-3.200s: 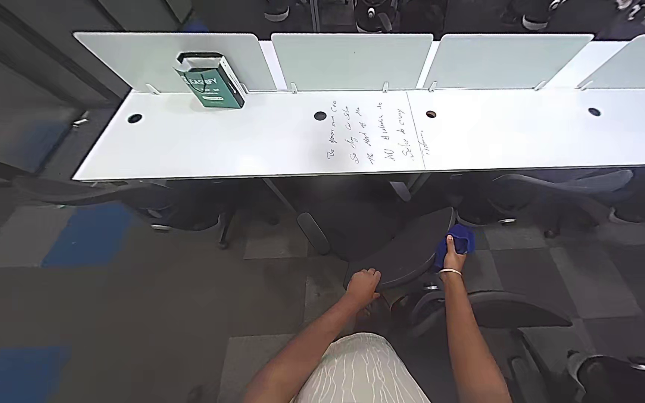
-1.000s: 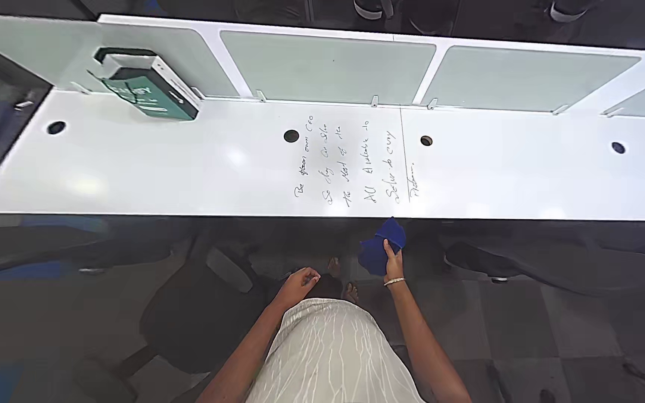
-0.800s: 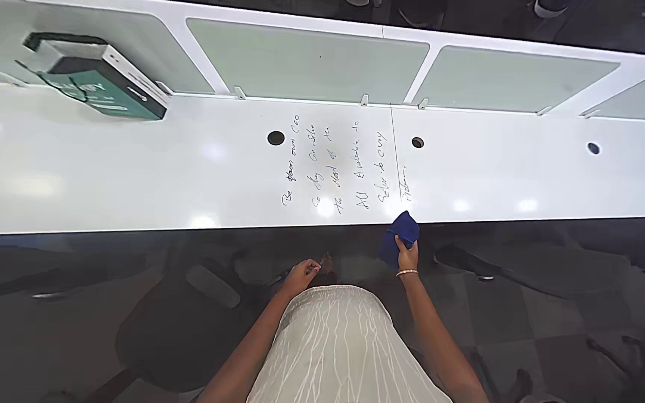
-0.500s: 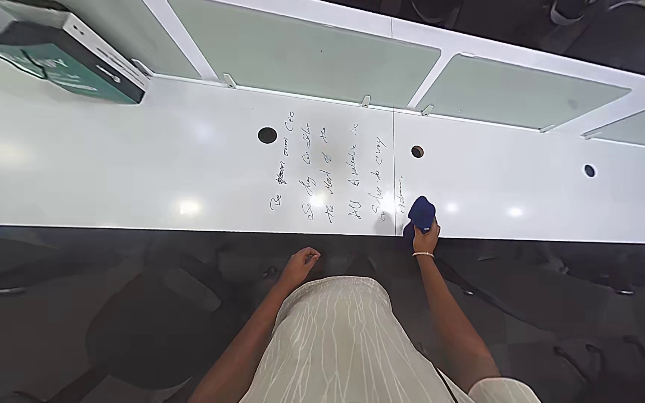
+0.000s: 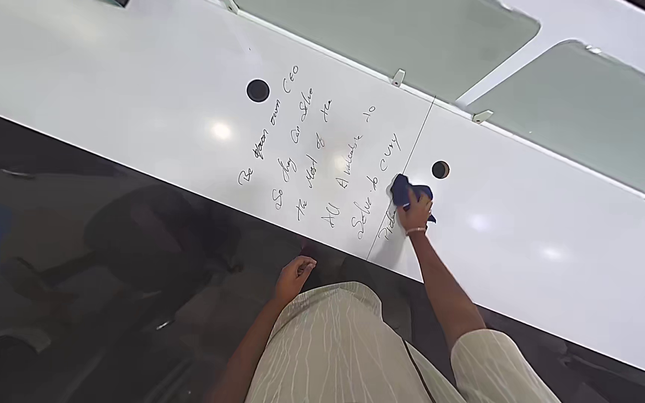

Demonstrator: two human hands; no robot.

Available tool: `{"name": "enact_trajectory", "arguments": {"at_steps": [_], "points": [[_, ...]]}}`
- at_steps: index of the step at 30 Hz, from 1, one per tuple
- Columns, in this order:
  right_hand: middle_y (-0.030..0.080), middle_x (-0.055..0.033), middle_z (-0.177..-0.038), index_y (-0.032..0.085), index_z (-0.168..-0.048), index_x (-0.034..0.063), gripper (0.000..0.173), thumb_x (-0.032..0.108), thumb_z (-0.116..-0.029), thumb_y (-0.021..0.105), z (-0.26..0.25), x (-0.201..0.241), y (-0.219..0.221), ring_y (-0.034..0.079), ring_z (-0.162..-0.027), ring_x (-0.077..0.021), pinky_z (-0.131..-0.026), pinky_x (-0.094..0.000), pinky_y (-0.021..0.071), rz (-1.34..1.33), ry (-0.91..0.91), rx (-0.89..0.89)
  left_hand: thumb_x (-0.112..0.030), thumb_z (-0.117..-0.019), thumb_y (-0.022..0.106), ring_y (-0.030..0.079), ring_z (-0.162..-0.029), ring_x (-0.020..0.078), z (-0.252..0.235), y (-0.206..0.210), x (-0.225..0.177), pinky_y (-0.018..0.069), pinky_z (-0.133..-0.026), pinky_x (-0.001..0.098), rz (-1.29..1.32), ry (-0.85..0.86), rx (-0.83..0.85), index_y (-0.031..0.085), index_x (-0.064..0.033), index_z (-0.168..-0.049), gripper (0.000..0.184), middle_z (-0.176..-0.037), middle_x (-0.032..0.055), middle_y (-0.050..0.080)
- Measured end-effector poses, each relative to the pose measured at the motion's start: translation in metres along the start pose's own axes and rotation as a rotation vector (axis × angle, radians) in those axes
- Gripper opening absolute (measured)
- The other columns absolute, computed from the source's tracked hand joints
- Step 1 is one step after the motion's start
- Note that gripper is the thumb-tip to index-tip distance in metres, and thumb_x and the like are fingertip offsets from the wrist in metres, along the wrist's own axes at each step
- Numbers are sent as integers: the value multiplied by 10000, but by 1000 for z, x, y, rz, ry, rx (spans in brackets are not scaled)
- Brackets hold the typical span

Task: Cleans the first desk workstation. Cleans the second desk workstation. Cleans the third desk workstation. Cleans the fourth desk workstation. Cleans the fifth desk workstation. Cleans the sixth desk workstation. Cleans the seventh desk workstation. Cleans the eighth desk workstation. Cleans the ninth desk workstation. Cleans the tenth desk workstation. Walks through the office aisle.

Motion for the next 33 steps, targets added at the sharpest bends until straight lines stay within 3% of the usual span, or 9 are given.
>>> {"name": "enact_trajectory", "arguments": {"at_steps": [4,6,10,14,17,20,23,29,33], "points": [[592,-226,-1407,643,-1388,328,606,151,-815,736,126,-2,46,537,-1277,-509,-968,-703,457,42,-285,144,-255,-1040,579,693,-992,122,15,36,-1,569,-916,306,36,-46,16,689,-41,-1163,270,-1121,94,714],[642,-202,-1350,677,-1341,352,628,45,-795,707,135,-5,54,578,-1218,-514,-913,-712,469,32,-381,100,-247,-1038,578,690,-994,118,15,44,-3,568,-913,301,57,-74,-6,689,-42,-1161,264,-1125,93,710],[616,-214,-1377,689,-1332,301,534,41,-871,620,30,6,27,547,-1261,-503,-947,-699,455,8,-262,-54,-255,-1044,570,687,-1002,114,14,50,-8,572,-908,294,92,-80,-34,690,-57,-1162,260,-1144,78,704],[429,-218,-1538,522,-1481,280,565,173,-940,645,-65,39,-9,425,-1355,-520,-933,-714,458,-14,-60,-69,-249,-1046,566,685,-1002,112,17,58,-9,571,-909,288,122,-93,-88,687,-54,-1164,259,-1139,78,702],[512,-275,-1460,605,-1430,209,531,156,-906,667,-11,43,19,478,-1327,-522,-1018,-700,431,-10,-162,92,-249,-1045,568,686,-996,105,20,63,-9,571,-898,279,140,-100,-111,685,-51,-1161,258,-1133,77,707],[627,-206,-1367,669,-1361,300,559,40,-868,637,107,36,63,551,-1278,-474,-1024,-685,435,47,-464,303,-262,-1049,563,686,-1012,106,27,68,-6,571,-908,281,153,-115,-116,683,-62,-1173,264,-1142,74,705],[644,-170,-1355,667,-1347,361,581,30,-872,619,105,35,68,564,-1261,-463,-987,-695,438,89,-598,347,-252,-1048,558,690,-996,114,30,59,-9,574,-901,289,158,-103,-164,684,-49,-1171,269,-1138,87,701],[435,-244,-1520,524,-1479,258,577,203,-923,670,-62,90,7,424,-1346,-535,-937,-745,430,3,-217,4,-257,-1054,551,683,-1018,111,36,54,2,567,-915,289,165,-118,-199,683,-62,-1172,264,-1151,80,699],[510,-272,-1464,539,-1486,218,660,463,-888,674,9,104,49,495,-1308,-511,-978,-701,441,54,-318,126,-249,-1052,559,686,-1017,107,41,55,10,570,-913,283,187,-123,-177,679,-59,-1175,257,-1147,77,704]]}}
Point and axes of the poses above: each hand's wrist, its own z-axis away from the middle knuckle, its own y-axis out of the palm, x = y × z, the point moved 7 cm from there along -z, towards the middle knuckle
